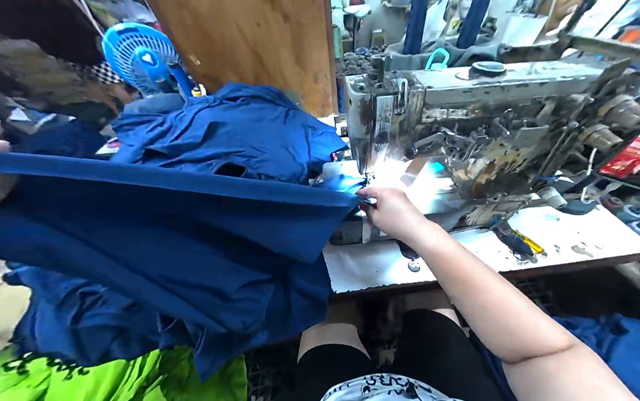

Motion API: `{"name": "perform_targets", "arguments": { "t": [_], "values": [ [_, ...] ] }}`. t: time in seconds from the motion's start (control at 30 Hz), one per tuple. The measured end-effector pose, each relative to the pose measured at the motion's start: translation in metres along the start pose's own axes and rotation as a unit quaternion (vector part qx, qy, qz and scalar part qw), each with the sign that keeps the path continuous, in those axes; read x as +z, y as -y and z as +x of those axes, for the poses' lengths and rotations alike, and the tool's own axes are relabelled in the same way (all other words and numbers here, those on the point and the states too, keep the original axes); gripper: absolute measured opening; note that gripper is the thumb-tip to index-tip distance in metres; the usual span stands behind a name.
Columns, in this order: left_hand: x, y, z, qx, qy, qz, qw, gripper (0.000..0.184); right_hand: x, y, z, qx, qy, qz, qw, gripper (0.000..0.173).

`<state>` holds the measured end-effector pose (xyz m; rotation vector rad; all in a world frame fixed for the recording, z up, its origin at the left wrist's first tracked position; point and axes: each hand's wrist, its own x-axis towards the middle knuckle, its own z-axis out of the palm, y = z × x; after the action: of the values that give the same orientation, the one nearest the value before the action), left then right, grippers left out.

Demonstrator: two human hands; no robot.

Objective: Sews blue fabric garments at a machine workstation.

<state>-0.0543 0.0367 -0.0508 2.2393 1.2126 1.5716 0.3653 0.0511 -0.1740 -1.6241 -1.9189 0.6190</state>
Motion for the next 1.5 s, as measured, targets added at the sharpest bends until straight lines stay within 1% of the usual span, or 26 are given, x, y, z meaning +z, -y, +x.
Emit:
{"name": "perform_targets", "arguments": {
  "t": [0.07,0.13,0.17,0.2,0.27,0.33,0.4,0.47,0.57,0.63,0.73,0.83,0.93,1.07,1.17,1.2,1.23,1.27,1.3,1.33,1.37,1.4,1.47,1.5],
  "values": [
    [0.008,-0.003,-0.003,-0.066,-0.016,-0.099,0.993,0.023,-0.003,0.005,-0.002,0.017,0.035,0.052,0.998,0.021],
    [0.008,0.008,-0.001,-0.092,0.002,-0.175,0.980,0.016,-0.005,0.002,-0.010,-0.005,0.058,0.123,0.991,0.013],
    [0.010,0.014,0.000,-0.091,0.011,-0.181,0.979,0.014,-0.003,-0.003,-0.017,-0.018,0.069,0.162,0.984,0.013],
    [0.014,0.016,0.001,-0.075,0.025,-0.182,0.980,0.014,0.001,-0.012,-0.024,-0.031,0.069,0.193,0.978,0.013],
    [0.030,0.012,0.004,0.004,0.079,-0.155,0.985,0.011,0.016,-0.033,-0.038,-0.056,0.041,0.221,0.973,0.014],
    [0.057,0.003,0.011,0.086,0.098,-0.109,0.985,0.011,0.034,-0.054,-0.043,-0.129,-0.013,0.254,0.958,0.013],
    [0.075,0.004,0.018,0.138,0.102,-0.076,0.982,0.011,0.042,-0.061,-0.042,-0.179,-0.048,0.258,0.948,0.013],
    [0.084,0.003,0.022,0.152,0.120,-0.060,0.979,0.013,0.045,-0.062,-0.041,-0.196,-0.069,0.253,0.945,0.013],
    [0.099,-0.024,0.026,0.160,0.152,-0.031,0.975,0.012,0.046,-0.061,-0.040,-0.209,-0.082,0.251,0.942,0.012],
    [0.108,-0.038,0.026,0.181,0.183,-0.010,0.966,0.011,0.046,-0.061,-0.040,-0.216,-0.087,0.248,0.940,0.011],
    [0.122,-0.042,0.025,0.253,0.232,0.036,0.939,0.016,0.048,-0.064,-0.041,-0.233,-0.090,0.235,0.939,0.011],
    [0.136,-0.047,0.024,0.352,0.257,0.150,0.887,0.026,0.050,-0.065,-0.043,-0.247,-0.094,0.214,0.940,0.011],
    [0.147,-0.048,0.029,0.399,0.280,0.225,0.844,0.032,0.052,-0.065,-0.044,-0.247,-0.092,0.203,0.943,0.012],
    [0.161,-0.036,0.035,0.392,0.312,0.232,0.834,0.031,0.051,-0.063,-0.044,-0.237,-0.093,0.188,0.949,0.014],
    [0.171,-0.027,0.033,0.365,0.329,0.231,0.840,0.027,0.050,-0.061,-0.044,-0.221,-0.087,0.184,0.954,0.016],
    [0.174,-0.035,0.033,0.338,0.341,0.243,0.843,0.022,0.049,-0.061,-0.043,-0.220,-0.086,0.186,0.954,0.017],
    [0.179,-0.056,0.033,0.281,0.367,0.257,0.849,0.015,0.048,-0.061,-0.043,-0.219,-0.085,0.191,0.953,0.018],
    [0.186,-0.088,0.033,0.180,0.401,0.258,0.860,0.007,0.048,-0.061,-0.043,-0.218,-0.083,0.200,0.952,0.019],
    [0.192,-0.101,0.032,0.124,0.410,0.242,0.870,0.004,0.047,-0.060,-0.043,-0.214,-0.080,0.208,0.951,0.019],
    [0.195,-0.083,0.028,0.145,0.396,0.187,0.887,0.006,0.046,-0.060,-0.043,-0.212,-0.078,0.216,0.950,0.019],
    [0.198,-0.052,0.023,0.184,0.391,0.142,0.891,0.004,0.046,-0.059,-0.043,-0.210,-0.075,0.223,0.949,0.019],
    [0.202,-0.032,0.018,0.192,0.401,0.089,0.891,0.004,0.045,-0.059,-0.042,-0.207,-0.071,0.228,0.949,0.020],
    [0.211,-0.021,0.013,0.180,0.442,-0.004,0.879,0.005,0.044,-0.059,-0.042,-0.201,-0.060,0.238,0.948,0.021],
    [0.212,-0.021,0.015,0.190,0.452,-0.012,0.872,0.008,0.044,-0.060,-0.042,-0.200,-0.057,0.243,0.948,0.021]
  ]
}}
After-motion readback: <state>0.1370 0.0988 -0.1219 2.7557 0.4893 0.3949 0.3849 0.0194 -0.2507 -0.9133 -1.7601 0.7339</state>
